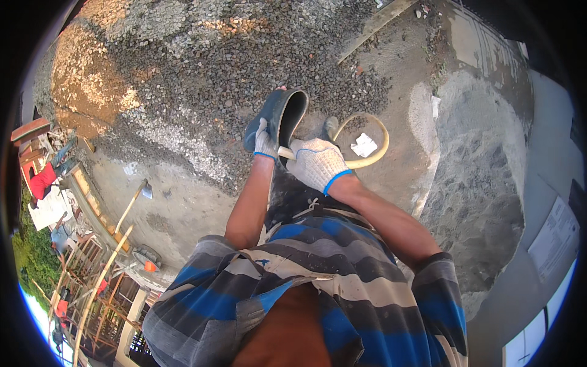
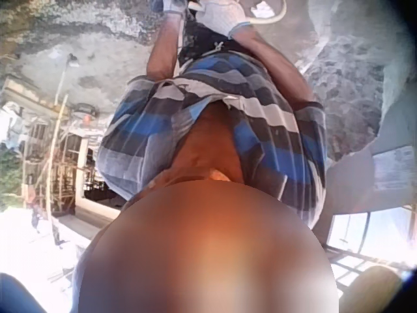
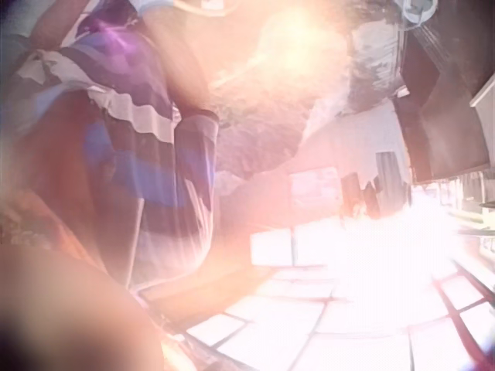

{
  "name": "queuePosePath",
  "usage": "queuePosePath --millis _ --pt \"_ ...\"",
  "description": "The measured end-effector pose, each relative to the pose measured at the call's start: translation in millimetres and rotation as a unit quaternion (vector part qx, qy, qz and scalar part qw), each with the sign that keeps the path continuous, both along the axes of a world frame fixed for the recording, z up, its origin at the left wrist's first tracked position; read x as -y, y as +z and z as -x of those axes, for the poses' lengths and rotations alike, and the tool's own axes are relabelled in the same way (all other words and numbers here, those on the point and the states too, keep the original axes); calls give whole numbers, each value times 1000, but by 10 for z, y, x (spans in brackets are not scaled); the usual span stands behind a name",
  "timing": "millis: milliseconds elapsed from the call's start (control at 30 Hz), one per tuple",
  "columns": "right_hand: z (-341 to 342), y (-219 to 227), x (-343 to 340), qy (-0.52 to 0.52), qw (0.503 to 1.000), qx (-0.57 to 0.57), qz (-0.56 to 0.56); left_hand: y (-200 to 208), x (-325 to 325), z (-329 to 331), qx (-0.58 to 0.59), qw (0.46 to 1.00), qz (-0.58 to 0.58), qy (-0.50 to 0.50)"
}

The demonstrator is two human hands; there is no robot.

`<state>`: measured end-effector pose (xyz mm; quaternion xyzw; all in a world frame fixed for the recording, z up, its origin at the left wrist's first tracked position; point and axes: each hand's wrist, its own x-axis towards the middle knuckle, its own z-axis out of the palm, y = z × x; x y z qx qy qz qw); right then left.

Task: The person repeatedly rinses a pair of rubber boots using a handheld hose, scrubbing the exterior and interior surfaces. The person then puts on the boots and continues to spray water on the gravel ground.

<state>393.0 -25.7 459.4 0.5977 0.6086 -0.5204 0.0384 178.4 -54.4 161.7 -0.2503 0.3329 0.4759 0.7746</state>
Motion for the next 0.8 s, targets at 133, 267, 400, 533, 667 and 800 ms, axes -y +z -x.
queuePosePath --millis 133,267,400,533,667,800 --pt "-152 80 -106 34 999 6 -6 -498 -125 -103 191 965 -173 58" --pt "-407 -174 16 -3 998 36 -51 583 -473 -218 -13 996 -86 -27" --pt "-286 -575 -67 63 989 -53 -125 1238 -885 582 -350 924 -150 34" --pt "-210 -423 -238 75 997 -19 -12 2338 -1429 609 -574 779 -213 136" --pt "-219 -410 -184 83 996 -26 -18 3204 -1759 619 -734 614 -240 165" --pt "-356 -311 -43 37 998 -44 -27 3515 -2148 873 -850 389 -300 190"
